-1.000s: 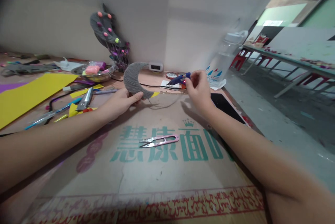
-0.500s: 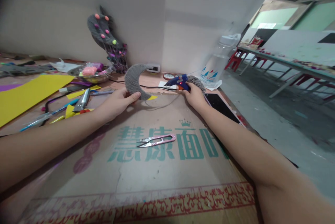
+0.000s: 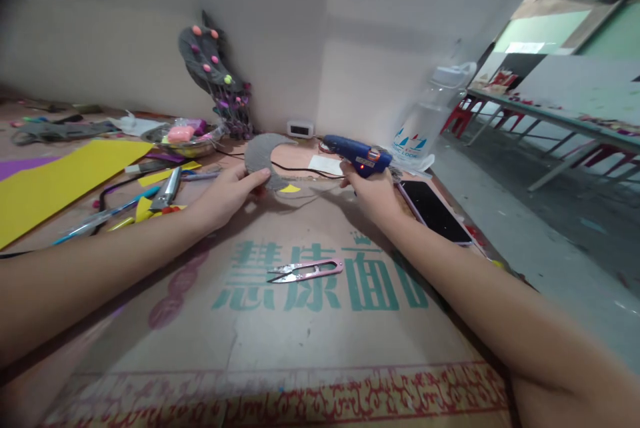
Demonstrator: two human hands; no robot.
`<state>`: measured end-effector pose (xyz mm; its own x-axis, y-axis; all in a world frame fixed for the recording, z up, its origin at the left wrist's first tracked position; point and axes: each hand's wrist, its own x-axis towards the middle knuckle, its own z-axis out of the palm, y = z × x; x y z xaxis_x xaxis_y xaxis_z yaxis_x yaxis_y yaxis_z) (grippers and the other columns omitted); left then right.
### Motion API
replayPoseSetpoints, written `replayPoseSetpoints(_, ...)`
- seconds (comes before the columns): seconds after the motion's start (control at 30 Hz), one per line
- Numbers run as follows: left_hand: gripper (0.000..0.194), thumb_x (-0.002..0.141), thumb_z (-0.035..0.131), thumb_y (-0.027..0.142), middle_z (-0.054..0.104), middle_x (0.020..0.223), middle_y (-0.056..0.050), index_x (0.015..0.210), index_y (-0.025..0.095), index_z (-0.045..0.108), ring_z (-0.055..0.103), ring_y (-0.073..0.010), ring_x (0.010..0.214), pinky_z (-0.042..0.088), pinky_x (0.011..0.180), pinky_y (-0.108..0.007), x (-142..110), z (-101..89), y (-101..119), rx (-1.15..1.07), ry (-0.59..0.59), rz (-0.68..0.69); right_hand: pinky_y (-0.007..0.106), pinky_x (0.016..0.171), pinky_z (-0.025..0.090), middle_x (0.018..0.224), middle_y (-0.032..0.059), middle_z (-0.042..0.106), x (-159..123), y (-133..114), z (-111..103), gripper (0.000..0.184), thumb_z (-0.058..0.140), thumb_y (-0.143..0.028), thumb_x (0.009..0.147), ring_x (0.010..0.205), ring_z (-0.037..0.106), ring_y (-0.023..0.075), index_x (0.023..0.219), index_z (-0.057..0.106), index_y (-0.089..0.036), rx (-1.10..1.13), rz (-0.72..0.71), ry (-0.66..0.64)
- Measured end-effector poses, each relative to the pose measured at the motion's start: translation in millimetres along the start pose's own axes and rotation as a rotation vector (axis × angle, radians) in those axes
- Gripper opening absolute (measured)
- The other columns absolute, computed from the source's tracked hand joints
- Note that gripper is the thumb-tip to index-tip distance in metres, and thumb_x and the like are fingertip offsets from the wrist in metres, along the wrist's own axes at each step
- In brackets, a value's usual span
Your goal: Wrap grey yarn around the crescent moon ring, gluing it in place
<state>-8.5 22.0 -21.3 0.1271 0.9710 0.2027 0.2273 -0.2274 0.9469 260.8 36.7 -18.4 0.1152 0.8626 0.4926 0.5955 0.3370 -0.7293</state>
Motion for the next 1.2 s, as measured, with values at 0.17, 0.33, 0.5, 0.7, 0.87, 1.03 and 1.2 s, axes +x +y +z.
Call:
replayPoseSetpoints(0.17, 0.031, 0.085, 0.063, 0.050, 0.059, 0.070, 0.000, 0.083, 0.019, 0.061, 0.048, -0.0125, 0.056, 0.033, 0.047, -0.025, 2.6, 0.2, -1.5, -0.029, 0.031, -0.001, 0.032, 0.070, 0.053, 0.088, 0.0064, 0.078, -26.9, -40.8, 4.1, 0.030, 0.061, -0.048, 0.093, 0.080, 0.072, 0.0222, 0.089, 0.073, -0.020, 0.039, -0.070, -0.208)
replayPoseSetpoints(0.33, 0.030, 0.084, 0.065, 0.048, 0.060, 0.067, -0.001, 0.080, 0.019, 0.060, 0.051, -0.0130, 0.057, 0.035, 0.049, -0.025, 5.5, 0.5, -1.5, -0.065, 0.077, -0.029, 0.034, 0.071, 0.055, 0.083, 0.0048, 0.077, -31.7, -41.9, 4.1, 0.029, 0.060, -0.043, 0.093, 0.078, 0.071, 0.0231, 0.077, 0.073, -0.023, -0.111, -0.092, -0.295)
replayPoseSetpoints(0.5, 0.030, 0.084, 0.064, 0.046, 0.058, 0.065, 0.000, 0.074, 0.019, 0.056, 0.049, -0.0121, 0.055, 0.033, 0.048, -0.025, 8.3, 0.7, -2.5, -0.110, 0.106, -0.036, 0.037, 0.074, 0.057, 0.096, 0.0067, 0.077, -31.0, -39.1, 0.6, 0.032, 0.055, -0.047, 0.096, 0.084, 0.071, 0.0247, 0.088, 0.075, -0.023, -0.149, -0.175, -0.302)
replayPoseSetpoints(0.7, 0.026, 0.086, 0.063, 0.039, 0.057, 0.065, 0.000, 0.071, 0.019, 0.054, 0.050, -0.0129, 0.061, 0.043, 0.060, -0.026, 10.3, 0.4, -1.9, -0.169, 0.148, 0.058, 0.039, 0.066, 0.057, 0.087, 0.0074, 0.077, -34.2, -45.6, -1.7, 0.022, 0.063, -0.043, 0.093, 0.079, 0.071, 0.0272, 0.086, 0.072, -0.024, -0.229, -0.192, -0.331)
replayPoseSetpoints(0.87, 0.027, 0.084, 0.066, 0.043, 0.058, 0.070, 0.000, 0.074, 0.020, 0.056, 0.052, -0.0136, 0.064, 0.046, 0.064, -0.026, 11.8, -0.6, -5.8, -0.193, 0.149, 0.077, 0.045, 0.071, 0.059, 0.082, 0.0079, 0.076, -33.0, -28.9, 7.8, 0.033, 0.062, -0.053, 0.090, 0.080, 0.071, 0.0299, 0.079, 0.071, -0.023, -0.149, -0.133, -0.301)
replayPoseSetpoints(1.03, 0.030, 0.086, 0.065, 0.046, 0.060, 0.072, 0.000, 0.076, 0.019, 0.056, 0.055, -0.0130, 0.065, 0.047, 0.066, -0.026, 12.3, -1.3, -9.3, -0.165, 0.148, 0.084, 0.046, 0.079, 0.060, 0.091, 0.0093, 0.078, -32.3, -30.0, 7.9, 0.027, 0.066, -0.049, 0.089, 0.089, 0.073, 0.0327, 0.090, 0.074, -0.023, -0.169, -0.165, -0.302)
replayPoseSetpoints(1.2, 0.027, 0.086, 0.065, 0.041, 0.058, 0.069, 0.000, 0.076, 0.018, 0.056, 0.054, -0.0123, 0.064, 0.047, 0.064, -0.026, 11.5, -0.3, -6.4, -0.201, 0.135, 0.081, 0.045, 0.075, 0.060, 0.086, 0.0116, 0.076, -33.4, -34.2, 8.8, 0.029, 0.066, -0.050, 0.089, 0.087, 0.073, 0.0350, 0.087, 0.073, -0.022, -0.166, -0.181, -0.304)
